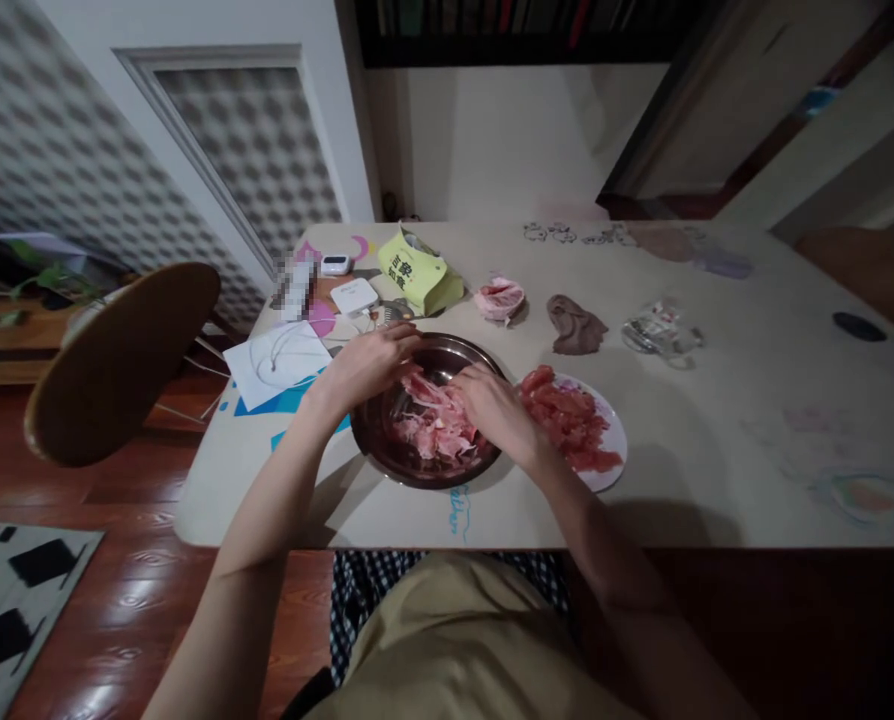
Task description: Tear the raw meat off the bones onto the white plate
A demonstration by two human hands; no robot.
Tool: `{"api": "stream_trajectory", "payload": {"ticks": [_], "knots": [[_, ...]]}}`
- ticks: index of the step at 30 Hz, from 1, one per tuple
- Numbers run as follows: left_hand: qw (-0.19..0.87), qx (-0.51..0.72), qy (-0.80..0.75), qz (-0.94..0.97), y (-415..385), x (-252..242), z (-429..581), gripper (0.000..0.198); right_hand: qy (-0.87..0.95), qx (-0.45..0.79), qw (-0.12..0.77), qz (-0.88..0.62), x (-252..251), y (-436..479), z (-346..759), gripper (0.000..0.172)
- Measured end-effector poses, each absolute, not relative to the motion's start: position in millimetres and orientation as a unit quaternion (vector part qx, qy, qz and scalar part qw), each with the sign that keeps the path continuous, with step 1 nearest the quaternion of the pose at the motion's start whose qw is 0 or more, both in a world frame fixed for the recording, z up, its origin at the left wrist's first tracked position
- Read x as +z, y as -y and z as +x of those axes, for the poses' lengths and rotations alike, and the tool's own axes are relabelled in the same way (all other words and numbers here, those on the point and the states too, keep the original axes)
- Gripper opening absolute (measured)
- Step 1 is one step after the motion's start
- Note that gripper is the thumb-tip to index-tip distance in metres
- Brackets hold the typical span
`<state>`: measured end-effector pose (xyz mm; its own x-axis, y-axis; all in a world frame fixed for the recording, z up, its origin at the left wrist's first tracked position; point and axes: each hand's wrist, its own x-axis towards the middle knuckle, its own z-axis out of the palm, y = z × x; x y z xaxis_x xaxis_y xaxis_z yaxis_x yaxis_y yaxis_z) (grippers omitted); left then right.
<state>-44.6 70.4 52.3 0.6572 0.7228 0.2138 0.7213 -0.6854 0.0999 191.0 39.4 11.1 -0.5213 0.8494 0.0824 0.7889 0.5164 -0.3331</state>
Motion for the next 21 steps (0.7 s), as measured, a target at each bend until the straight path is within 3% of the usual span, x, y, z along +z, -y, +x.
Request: {"api": "stream_trajectory", "payload": {"ticks": [12, 21], "knots": [[-0.016, 0.108, -0.379, 0.919, -83, 28, -53, 0.053, 0.836, 0.101, 0.059, -0.536, 1, -53, 158, 0.017], [0.033, 0.033, -0.354, 0.934, -84, 15, -46, 0.038, 0.818, 0.103, 0.058, -0.562, 5, -49, 165, 0.021]]}}
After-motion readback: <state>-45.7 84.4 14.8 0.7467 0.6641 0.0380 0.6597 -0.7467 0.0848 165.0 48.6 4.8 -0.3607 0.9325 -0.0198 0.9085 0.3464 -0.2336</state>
